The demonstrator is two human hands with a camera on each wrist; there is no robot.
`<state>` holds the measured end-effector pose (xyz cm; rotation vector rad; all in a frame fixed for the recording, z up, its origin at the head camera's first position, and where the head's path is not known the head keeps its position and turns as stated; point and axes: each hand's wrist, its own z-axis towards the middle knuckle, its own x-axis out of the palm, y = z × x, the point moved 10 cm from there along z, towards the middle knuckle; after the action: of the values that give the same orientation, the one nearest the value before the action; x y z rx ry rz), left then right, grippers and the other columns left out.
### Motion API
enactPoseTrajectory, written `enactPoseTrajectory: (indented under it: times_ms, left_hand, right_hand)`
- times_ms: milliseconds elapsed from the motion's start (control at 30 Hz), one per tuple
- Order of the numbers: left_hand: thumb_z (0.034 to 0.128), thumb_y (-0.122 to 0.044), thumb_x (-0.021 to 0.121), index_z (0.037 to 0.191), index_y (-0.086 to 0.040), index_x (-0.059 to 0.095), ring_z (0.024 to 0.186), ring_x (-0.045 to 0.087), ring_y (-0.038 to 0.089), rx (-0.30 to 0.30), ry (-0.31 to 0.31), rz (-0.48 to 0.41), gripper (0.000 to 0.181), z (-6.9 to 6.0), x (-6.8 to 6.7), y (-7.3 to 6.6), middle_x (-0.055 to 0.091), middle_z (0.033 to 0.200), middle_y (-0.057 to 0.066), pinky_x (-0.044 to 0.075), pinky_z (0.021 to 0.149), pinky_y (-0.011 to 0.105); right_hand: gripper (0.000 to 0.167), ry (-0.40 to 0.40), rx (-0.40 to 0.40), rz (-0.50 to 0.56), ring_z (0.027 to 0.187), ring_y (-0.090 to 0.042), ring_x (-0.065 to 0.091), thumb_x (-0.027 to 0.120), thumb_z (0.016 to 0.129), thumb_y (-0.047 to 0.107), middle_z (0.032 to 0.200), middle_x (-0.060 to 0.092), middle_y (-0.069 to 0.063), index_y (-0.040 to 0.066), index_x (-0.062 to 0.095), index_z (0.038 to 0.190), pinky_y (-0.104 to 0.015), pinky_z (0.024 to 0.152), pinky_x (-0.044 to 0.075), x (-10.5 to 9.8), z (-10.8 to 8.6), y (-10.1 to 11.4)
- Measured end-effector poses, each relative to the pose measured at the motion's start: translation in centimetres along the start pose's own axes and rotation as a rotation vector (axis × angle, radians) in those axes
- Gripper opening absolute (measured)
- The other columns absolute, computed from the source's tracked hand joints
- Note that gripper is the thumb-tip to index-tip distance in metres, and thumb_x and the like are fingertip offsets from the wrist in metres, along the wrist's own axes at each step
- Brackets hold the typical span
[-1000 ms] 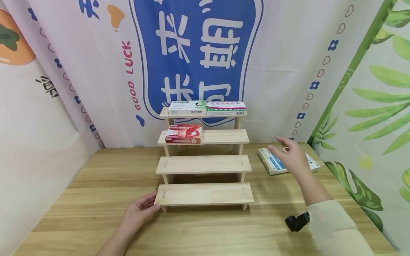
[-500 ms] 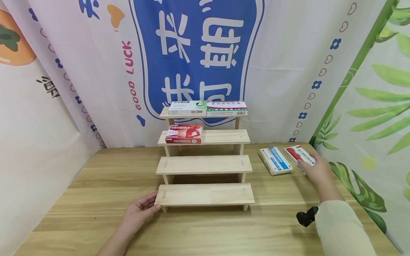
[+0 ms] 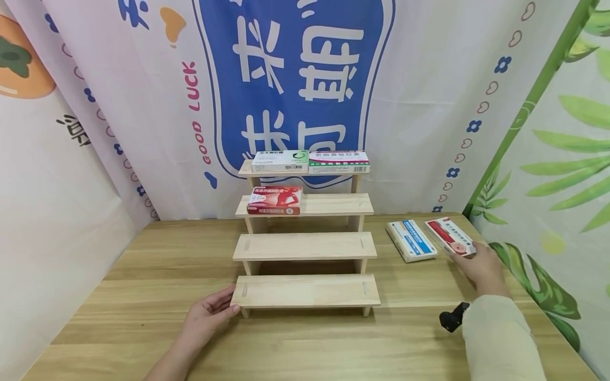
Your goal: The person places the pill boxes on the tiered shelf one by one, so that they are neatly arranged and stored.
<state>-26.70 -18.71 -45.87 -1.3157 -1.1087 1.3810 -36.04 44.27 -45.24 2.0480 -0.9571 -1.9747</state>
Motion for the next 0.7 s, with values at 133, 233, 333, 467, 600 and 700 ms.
enactPoseTrajectory:
  times_ms: [133,233,333,467,600,700]
  left_hand:
    - [0.0843,-0.007,0.074,0.129,0.006,0.058,0.121,0.061,0.035,0.000,0.004,0.000,0.050,-0.14,0.05,-0.12,0.059,0.134,0.022,0.055,0.097,0.029]
    - [0.0842,-0.007,0.075,0.129,0.006,0.058,0.121,0.061,0.035,0.002,0.002,-0.001,0.050,-0.16,0.05,-0.18,0.059,0.134,0.022,0.055,0.097,0.029]
    - [0.0844,-0.007,0.075,0.129,0.005,0.058,0.122,0.061,0.035,0.003,0.000,0.002,0.050,-0.16,0.02,-0.21,0.059,0.134,0.022,0.055,0.097,0.029]
    - [0.0845,-0.008,0.075,0.130,0.005,0.058,0.122,0.060,0.035,0.004,-0.001,0.003,0.050,-0.11,-0.04,-0.22,0.060,0.134,0.022,0.055,0.097,0.030]
    - [0.0843,-0.007,0.075,0.129,0.005,0.058,0.122,0.060,0.035,0.008,-0.003,0.003,0.049,-0.07,-0.12,-0.19,0.060,0.133,0.022,0.055,0.098,0.031]
    - [0.0843,-0.007,0.075,0.129,0.005,0.058,0.122,0.061,0.035,0.010,-0.001,0.003,0.049,-0.09,-0.12,-0.17,0.060,0.133,0.022,0.055,0.098,0.031]
  right_hand:
    - [0.099,0.039,-0.010,-0.036,0.131,-0.065,0.017,0.048,0.095,0.058,0.145,0.010,-0.048,-0.013,0.007,0.148,-0.075,0.107,0.023,0.30,0.03,-0.22]
    - [0.099,0.052,-0.022,-0.060,0.129,-0.066,0.017,0.048,0.094,0.058,0.143,0.009,-0.049,-0.014,0.006,0.148,-0.076,0.107,0.023,0.41,-0.02,-0.21]
    - [0.098,0.042,-0.025,-0.075,0.127,-0.066,0.018,0.049,0.094,0.057,0.142,0.010,-0.050,-0.016,0.009,0.147,-0.075,0.106,0.024,0.43,-0.01,-0.19]
    - [0.097,0.001,-0.027,-0.066,0.124,-0.062,0.027,0.053,0.093,0.056,0.139,0.019,-0.049,-0.019,0.018,0.143,-0.071,0.105,0.030,0.29,0.07,-0.19]
    - [0.097,-0.024,-0.028,-0.022,0.115,-0.055,0.040,0.058,0.091,0.054,0.133,0.031,-0.046,-0.023,0.023,0.138,-0.067,0.100,0.038,0.29,0.01,-0.17]
    - [0.097,-0.027,-0.022,0.010,0.113,-0.053,0.042,0.060,0.090,0.052,0.132,0.033,-0.046,-0.024,0.023,0.136,-0.065,0.099,0.040,0.41,-0.09,-0.17]
